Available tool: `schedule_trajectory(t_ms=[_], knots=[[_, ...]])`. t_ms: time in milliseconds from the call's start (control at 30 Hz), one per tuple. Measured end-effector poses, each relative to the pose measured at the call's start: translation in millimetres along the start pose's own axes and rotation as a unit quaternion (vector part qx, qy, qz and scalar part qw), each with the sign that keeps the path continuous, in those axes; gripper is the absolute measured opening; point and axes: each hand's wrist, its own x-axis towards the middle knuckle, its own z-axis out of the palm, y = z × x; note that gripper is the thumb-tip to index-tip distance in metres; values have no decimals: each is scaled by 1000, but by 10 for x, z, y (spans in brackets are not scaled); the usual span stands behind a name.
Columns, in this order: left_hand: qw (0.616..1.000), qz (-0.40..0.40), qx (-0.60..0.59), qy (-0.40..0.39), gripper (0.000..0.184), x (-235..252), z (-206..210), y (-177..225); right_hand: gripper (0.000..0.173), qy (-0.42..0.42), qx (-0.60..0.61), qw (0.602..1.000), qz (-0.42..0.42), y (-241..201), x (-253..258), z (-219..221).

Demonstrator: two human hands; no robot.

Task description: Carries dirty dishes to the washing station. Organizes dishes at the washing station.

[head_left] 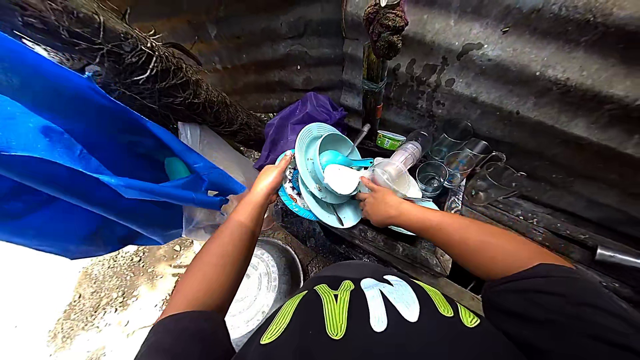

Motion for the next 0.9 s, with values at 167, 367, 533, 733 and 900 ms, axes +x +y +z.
schedule_trajectory(t_ms=[167,367,533,733,900], knots=[[995,4,94,-28,67,120,406,0,26,39,6,999,-8,-18,-69,80],[994,62,93,0,64,282,704,-211,26,53,52,997,-6,-59,-112,137],[850,377,353,101,53,144,664,293,25,70,55,996,-10,-70,-107,165],[751,273,601,26,55,235,1340,826,25,87,65,994,-8,-87,-134,150],[793,157,588,17,59,385,1643,876,31,182,75,980,23,-170,-180,238]])
